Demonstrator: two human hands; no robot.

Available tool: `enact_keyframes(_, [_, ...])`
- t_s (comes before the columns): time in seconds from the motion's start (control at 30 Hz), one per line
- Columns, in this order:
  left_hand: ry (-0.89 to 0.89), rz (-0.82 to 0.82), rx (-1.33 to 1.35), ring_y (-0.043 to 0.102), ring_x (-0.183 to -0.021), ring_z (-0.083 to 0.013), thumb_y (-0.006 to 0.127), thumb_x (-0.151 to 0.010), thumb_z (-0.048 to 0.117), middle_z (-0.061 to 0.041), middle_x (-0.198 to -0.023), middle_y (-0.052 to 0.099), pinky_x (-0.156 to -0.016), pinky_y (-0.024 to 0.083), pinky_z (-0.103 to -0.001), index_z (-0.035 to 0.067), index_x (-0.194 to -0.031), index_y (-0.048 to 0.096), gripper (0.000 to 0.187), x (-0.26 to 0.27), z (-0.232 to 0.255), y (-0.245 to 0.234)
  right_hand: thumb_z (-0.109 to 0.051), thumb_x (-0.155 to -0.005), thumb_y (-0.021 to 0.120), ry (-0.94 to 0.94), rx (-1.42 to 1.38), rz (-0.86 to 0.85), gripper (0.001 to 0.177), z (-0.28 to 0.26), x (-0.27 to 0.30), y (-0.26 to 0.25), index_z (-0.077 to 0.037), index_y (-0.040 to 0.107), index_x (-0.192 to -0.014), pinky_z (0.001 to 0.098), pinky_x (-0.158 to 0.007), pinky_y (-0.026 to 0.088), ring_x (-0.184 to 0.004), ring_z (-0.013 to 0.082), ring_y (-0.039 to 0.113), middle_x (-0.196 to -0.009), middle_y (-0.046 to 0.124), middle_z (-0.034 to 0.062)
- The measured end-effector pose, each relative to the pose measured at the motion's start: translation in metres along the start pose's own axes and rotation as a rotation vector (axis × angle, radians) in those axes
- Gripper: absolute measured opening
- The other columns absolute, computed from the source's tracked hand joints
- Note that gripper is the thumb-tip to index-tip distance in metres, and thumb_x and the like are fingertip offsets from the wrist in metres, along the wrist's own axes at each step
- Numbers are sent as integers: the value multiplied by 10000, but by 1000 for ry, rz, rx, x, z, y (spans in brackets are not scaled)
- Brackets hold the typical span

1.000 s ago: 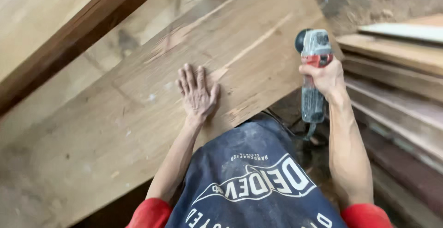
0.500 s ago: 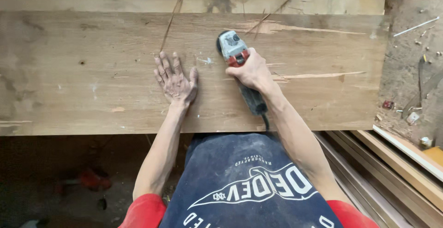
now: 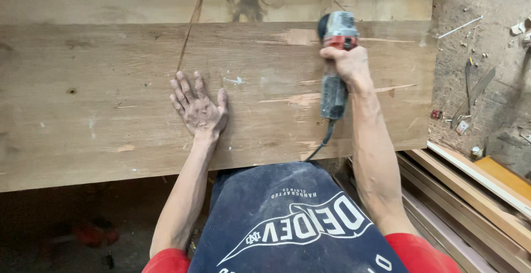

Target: The person scrapes a large wooden board with a metal scraper to remove residue, then uses an angle grinder to sand the surface. The person moves along the board, applying the grinder in long strokes to smooth the wood.

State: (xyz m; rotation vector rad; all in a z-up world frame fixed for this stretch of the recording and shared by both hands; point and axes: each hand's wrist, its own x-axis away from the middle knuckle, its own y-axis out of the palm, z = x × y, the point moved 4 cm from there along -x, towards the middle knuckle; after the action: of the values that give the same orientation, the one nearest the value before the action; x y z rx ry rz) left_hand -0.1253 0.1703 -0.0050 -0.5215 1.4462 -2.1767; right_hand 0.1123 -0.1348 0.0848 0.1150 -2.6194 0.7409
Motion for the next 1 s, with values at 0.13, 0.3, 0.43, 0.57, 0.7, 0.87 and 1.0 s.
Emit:
enact_keyframes(0.13, [5,22,16,24,-1583,-408,580,-966,573,-214,-1715,89,-1270,48,-583,130,-1648,306,858,-6,-2,-2,-146,-706,837,62,-144,140,214,22,-10,-43,-71,772,-896,290,-623,530,-690,108,659,-824,718,-15])
enact_keyframes(0.3, [21,47,-19,29,-1589,-428,591,-978,554,-233,-1723,95,-1268,60,-596,100,-1648,326,852,-1,1,2,-152,-719,835,-59,-122,29,211,14,11,-11,-67,780,-904,272,-654,543,-723,101,671,-836,729,-7])
enact_keyframes(0.43, [31,54,-16,30,-1591,-431,594,-992,553,-242,-1725,102,-1270,67,-600,99,-1641,339,833,-2,-3,5,-423,-546,915,-111,317,-39,731,-10,47,69,-5,665,-1092,329,-801,564,-887,205,712,-991,745,117])
enact_keyframes(0.57, [22,30,16,33,-1596,-424,587,-984,555,-227,-1731,101,-1279,56,-601,122,-1652,332,836,-2,-3,6,-483,-564,840,-72,473,-266,836,-42,72,132,0,605,-1203,400,-926,553,-1073,341,701,-1122,717,211])
enact_keyframes(0.7, [32,14,46,12,-1613,-431,561,-998,542,-232,-1745,74,-1285,34,-608,99,-1671,286,851,-1,1,-3,-488,-580,825,-55,429,-278,856,-59,69,126,1,576,-1238,435,-943,526,-1122,373,671,-1162,700,224])
enact_keyframes(0.87, [120,-68,45,-40,-1578,-464,537,-980,552,-256,-1727,19,-1257,-13,-610,68,-1673,241,895,3,25,0,-476,-571,858,61,340,-110,886,-24,35,31,3,583,-1265,390,-942,542,-1094,338,684,-1168,699,215])
enact_keyframes(1.0, [272,-122,38,-48,-1587,-466,521,-979,576,-255,-1729,-1,-1264,-46,-592,57,-1651,276,884,11,78,19,-429,-563,857,82,229,65,697,21,-4,-64,-16,702,-1102,338,-852,571,-945,246,730,-1028,757,153])
